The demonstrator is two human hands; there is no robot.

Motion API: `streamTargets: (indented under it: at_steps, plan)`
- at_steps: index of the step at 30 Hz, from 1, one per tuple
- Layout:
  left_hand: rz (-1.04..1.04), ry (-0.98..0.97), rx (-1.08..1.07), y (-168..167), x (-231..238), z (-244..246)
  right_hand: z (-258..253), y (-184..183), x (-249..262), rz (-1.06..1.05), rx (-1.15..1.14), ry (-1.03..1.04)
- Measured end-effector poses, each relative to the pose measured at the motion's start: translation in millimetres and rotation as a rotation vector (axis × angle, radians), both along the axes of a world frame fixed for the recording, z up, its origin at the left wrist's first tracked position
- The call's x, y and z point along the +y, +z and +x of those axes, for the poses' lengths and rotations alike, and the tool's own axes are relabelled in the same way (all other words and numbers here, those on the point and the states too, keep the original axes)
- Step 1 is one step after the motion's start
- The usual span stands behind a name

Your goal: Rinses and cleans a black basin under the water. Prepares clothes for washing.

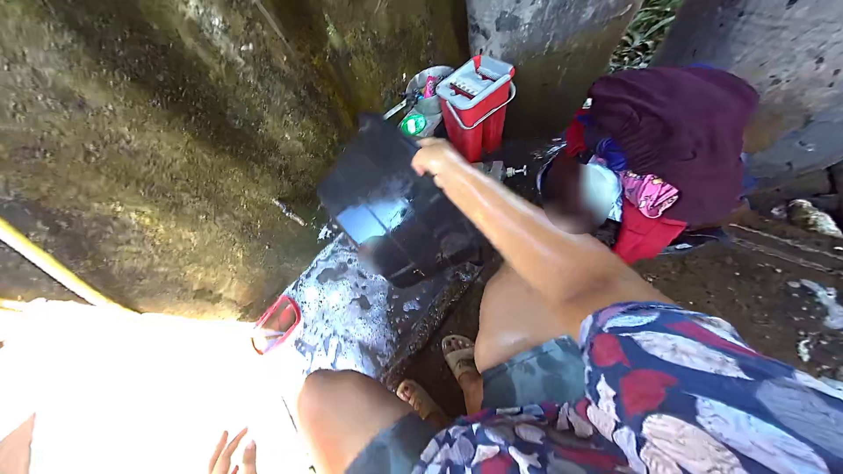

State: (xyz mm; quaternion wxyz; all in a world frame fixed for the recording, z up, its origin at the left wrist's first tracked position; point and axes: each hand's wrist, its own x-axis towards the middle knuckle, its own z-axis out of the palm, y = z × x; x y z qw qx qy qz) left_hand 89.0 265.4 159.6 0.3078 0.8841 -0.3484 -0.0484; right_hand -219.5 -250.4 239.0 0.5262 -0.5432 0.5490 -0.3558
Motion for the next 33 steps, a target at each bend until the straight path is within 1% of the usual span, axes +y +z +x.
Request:
streamTargets:
  at_steps: [2,4,6,8,10,12,16,18,20,22,25,28,30,33]
  plan:
    - [-0.032,0.051,0.026,-8,20,3,-23,-2,11,0.005,-0.081,-0.065]
    - [-0.077,0.087,0.051,-17,30,5,-47,-1,28,0.037,-0.170,-0.146]
    - [-0.095,0.130,0.071,-21,31,2,-67,-4,46,0.052,-0.260,-0.216]
    - [-0.062,0.154,0.101,-17,26,-3,-79,-4,64,0.053,-0.370,-0.305]
    - [-0.002,0.166,0.108,-11,18,-7,-87,-3,77,0.038,-0.459,-0.378]
    - [0.035,0.171,0.107,-11,11,-8,-89,1,86,0.044,-0.497,-0.398]
    - [0.047,0.167,0.118,-18,5,-11,-75,15,99,-0.005,-0.440,-0.357]
    - [0.069,0.147,0.108,-25,8,-11,-60,22,103,-0.040,-0.368,-0.311]
    - [0.081,0.137,0.104,-31,14,-11,-43,28,101,-0.089,-0.253,-0.211]
    - [0.079,0.144,0.114,-36,21,-12,-27,24,89,-0.199,-0.102,-0.093]
    - [0.076,0.168,0.121,-44,35,-12,-1,18,71,-0.359,0.214,0.079]
    - [0.086,0.199,0.140,-52,47,-12,21,17,72,-0.415,0.567,0.225]
    - [0.094,0.200,0.147,-57,50,-12,31,6,77,-0.436,0.733,0.315]
    - [0.108,0.187,0.156,-65,48,-12,39,-23,90,-0.459,0.852,0.435]
